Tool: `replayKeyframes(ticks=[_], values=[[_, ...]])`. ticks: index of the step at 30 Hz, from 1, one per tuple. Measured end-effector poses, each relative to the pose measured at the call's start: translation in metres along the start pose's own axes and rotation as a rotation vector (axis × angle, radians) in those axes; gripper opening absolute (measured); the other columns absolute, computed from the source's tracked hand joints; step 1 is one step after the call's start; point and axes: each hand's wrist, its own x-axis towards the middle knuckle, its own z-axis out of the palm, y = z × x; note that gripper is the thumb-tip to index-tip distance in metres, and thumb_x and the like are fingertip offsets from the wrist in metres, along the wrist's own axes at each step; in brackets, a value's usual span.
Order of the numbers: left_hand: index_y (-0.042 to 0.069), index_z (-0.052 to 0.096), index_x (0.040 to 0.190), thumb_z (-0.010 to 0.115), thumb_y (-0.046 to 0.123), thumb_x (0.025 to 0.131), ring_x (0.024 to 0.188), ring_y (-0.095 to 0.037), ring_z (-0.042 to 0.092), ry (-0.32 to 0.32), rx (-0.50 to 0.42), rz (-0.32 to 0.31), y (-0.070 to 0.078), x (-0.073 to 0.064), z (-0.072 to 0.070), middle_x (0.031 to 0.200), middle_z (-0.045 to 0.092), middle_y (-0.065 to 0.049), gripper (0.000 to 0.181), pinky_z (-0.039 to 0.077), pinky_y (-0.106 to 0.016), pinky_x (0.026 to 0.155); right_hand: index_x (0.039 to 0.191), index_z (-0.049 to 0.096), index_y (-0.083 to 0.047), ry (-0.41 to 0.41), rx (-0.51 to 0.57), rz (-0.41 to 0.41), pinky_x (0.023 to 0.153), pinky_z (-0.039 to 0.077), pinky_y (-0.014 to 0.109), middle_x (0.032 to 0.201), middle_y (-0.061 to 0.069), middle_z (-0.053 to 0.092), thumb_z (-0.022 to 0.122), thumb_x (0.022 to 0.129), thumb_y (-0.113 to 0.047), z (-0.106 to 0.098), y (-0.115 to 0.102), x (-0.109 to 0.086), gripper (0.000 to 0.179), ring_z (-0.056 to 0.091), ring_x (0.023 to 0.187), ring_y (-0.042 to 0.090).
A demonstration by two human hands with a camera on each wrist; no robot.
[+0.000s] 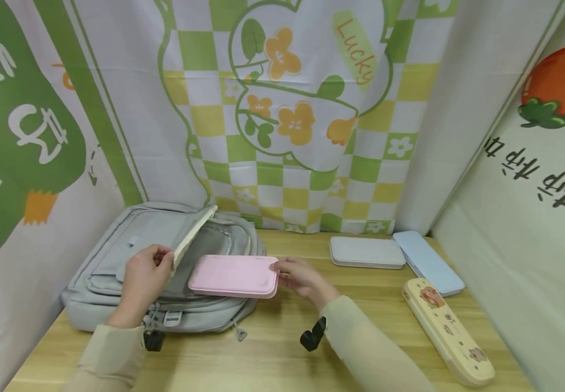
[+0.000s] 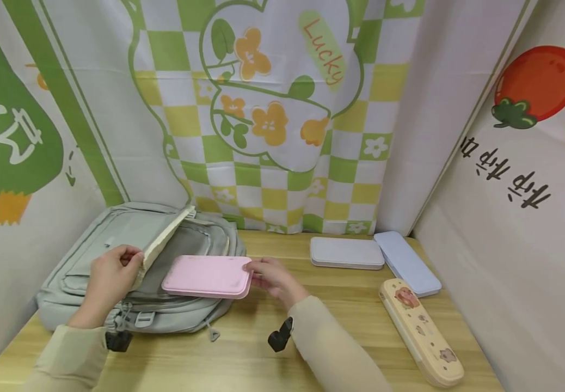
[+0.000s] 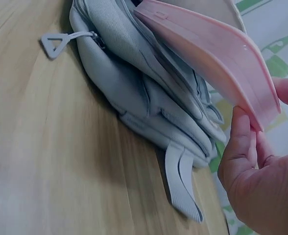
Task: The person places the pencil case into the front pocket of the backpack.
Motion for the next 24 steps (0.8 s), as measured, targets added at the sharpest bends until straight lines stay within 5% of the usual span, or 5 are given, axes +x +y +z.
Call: replayKeyframes(ticks=[6,14,24], values=[[-0.006,0.07,0.099,0.062,0.009,0.101,0.073,-0.028,0.061,-0.008,-0.008,-0.018,0.002,-0.003,0.003,0.084,0.068,-0.016,0.016,0.046,-0.038,0.062,0.115,0.054,0.011,-0.026,0.002,0.025,0.078,0.056,0.026,0.101,0.013,0.061,0.063,0.094,0.004,0.016,-0.001,0.008,0.023,0.062,0.083,0.016],[-0.006,0.069,0.1,0.061,0.009,0.101,0.071,-0.027,0.06,-0.016,-0.009,-0.019,0.003,-0.002,0.004,0.083,0.068,-0.015,0.017,0.046,-0.036,0.06,0.098,0.059,0.004,-0.038,0.009,0.014,0.074,0.055,0.023,0.092,0.008,0.061,0.062,0.094,0.003,0.038,-0.003,0.019,0.005,0.061,0.08,0.013],[-0.006,0.069,0.1,0.061,0.008,0.101,0.069,-0.025,0.061,-0.032,-0.009,-0.002,0.005,-0.003,0.002,0.084,0.069,-0.016,0.016,0.047,-0.034,0.057,0.097,0.064,0.006,-0.056,0.004,-0.004,0.079,0.057,0.027,0.082,0.004,0.066,0.064,0.093,0.004,0.07,-0.006,0.031,0.005,0.065,0.075,0.011]])
